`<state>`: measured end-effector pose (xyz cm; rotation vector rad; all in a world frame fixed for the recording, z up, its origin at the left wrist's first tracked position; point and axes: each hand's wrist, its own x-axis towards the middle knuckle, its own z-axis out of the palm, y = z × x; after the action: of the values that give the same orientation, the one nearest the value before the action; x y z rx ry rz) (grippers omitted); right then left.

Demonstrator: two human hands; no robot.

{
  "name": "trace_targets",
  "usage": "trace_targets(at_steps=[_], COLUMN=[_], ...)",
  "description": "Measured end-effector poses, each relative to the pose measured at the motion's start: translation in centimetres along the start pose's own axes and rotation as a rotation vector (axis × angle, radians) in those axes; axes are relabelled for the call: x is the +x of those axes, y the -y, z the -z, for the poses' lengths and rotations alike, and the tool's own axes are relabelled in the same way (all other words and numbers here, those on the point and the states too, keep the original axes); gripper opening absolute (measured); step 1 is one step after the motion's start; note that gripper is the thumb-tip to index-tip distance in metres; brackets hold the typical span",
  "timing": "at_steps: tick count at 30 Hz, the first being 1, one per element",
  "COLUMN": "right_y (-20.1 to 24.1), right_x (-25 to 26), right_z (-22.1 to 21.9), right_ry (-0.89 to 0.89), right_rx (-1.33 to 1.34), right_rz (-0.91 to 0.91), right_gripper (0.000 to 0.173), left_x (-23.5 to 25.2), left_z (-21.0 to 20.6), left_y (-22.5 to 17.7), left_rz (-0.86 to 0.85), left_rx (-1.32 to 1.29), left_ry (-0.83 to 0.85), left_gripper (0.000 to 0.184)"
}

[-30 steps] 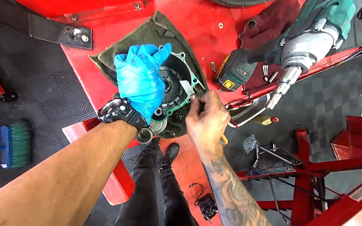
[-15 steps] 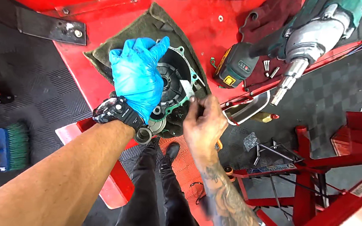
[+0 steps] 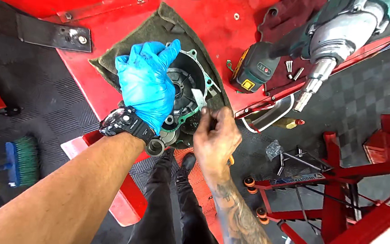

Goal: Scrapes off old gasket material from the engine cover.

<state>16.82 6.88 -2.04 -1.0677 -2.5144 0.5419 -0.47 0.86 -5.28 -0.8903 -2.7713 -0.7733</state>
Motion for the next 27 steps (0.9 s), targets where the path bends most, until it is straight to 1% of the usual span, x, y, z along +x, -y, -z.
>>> trace_targets(at_steps=[2, 4, 7, 10, 12, 14, 17, 21, 24, 27], right_y=[-0.4, -0.5, 0.0, -0.4, -0.1, -0.1, -0.6, -0.8, -1.1, -1.2], right_x=[1.4, 2.0, 0.9, 1.9, 1.9, 1.3, 2.5, 1.6, 2.6, 2.5], right_z=[-1.7, -2.1, -1.2, -1.4, -1.1, -0.7, -1.1, -0.6, -0.8, -0.7], right_ry=[-0.131, -0.167, -0.088, -0.115, -0.089, -0.055, -0.085, -0.051, -0.068, -0.058], right_rx=[0.022, 0.032, 0.020, 0.005, -0.016, -0.029, -0.032, -0.035, -0.048, -0.053], right_rz=[0.017, 0.013, 0.016, 0.020, 0.005, 0.023, 0.043, 0.082, 0.096, 0.122], right_gripper=[0.020, 0.021, 0.021, 0.022, 0.021, 0.020, 0.021, 0.020, 0.021, 0.021], left_x=[0.1, 0.0, 0.0, 0.1, -0.1, 0.1, 0.1, 0.0, 0.0, 0.0], left_z=[0.0, 0.0, 0.1, 0.1, 0.1, 0.2, 0.2, 0.3, 0.2, 0.3], left_y=[-0.1, 0.0, 0.0, 0.0, -0.1, -0.1, -0.1, -0.2, -0.2, -0.2], left_rz=[0.002, 0.013, -0.004, -0.006, 0.007, 0.005, 0.012, -0.001, -0.001, 0.005], left_rx=[0.008, 0.015, 0.016, 0.023, 0.027, 0.028, 0.025, 0.026, 0.027, 0.031], left_ry=[0.001, 0.004, 0.014, 0.004, 0.009, 0.017, 0.025, 0.019, 0.026, 0.035], left_gripper=[0.060, 0.062, 0.060, 0.059, 0.061, 0.061, 0.061, 0.060, 0.060, 0.061])
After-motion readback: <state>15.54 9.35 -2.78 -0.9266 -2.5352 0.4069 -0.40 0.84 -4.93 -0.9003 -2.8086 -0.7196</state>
